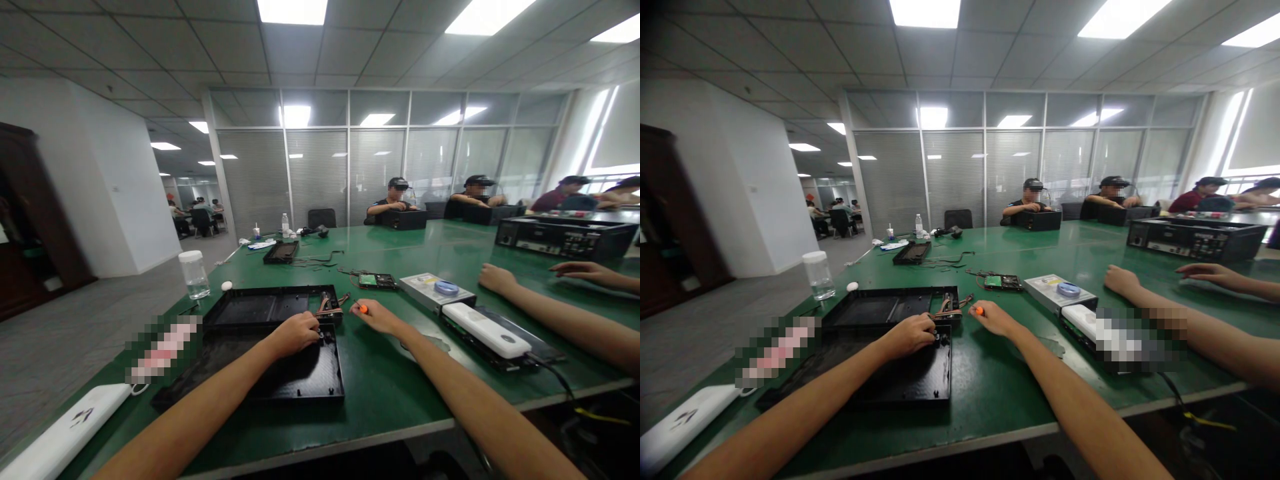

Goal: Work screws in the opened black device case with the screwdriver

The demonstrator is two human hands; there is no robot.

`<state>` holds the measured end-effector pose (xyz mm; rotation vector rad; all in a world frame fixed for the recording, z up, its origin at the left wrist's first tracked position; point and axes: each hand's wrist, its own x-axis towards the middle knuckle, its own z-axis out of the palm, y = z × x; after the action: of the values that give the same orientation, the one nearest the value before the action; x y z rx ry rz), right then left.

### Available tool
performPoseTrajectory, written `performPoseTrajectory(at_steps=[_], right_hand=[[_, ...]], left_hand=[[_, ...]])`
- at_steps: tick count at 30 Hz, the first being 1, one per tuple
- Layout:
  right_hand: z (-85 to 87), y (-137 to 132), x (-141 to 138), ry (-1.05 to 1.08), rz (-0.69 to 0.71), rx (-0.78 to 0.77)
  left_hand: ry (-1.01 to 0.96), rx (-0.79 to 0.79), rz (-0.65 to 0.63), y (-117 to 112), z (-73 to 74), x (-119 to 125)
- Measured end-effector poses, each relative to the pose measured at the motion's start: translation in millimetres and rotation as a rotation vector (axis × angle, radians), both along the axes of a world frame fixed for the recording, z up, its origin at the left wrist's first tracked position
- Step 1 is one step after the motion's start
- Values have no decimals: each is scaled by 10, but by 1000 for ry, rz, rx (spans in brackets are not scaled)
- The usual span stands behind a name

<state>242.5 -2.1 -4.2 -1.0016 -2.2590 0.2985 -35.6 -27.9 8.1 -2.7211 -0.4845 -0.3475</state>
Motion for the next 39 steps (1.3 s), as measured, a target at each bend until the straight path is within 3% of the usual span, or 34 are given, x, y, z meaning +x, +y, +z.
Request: performPoseTrajectory(at_steps=[6, 19, 28, 33, 39], right_hand=[[26, 10, 13, 66, -16, 15], [36, 18, 33, 79, -41, 17], [28, -8, 21, 68, -73, 7], [34, -11, 27, 83, -77, 20], [48, -19, 40, 85, -61, 29]], left_hand=[[-75, -40, -50, -96, 11, 34], [-125, -369, -29, -39, -102, -17], [-64, -239, 16, 35, 162, 283], [-93, -173, 72, 101, 39, 372], [-183, -300, 8, 136, -60, 243]])
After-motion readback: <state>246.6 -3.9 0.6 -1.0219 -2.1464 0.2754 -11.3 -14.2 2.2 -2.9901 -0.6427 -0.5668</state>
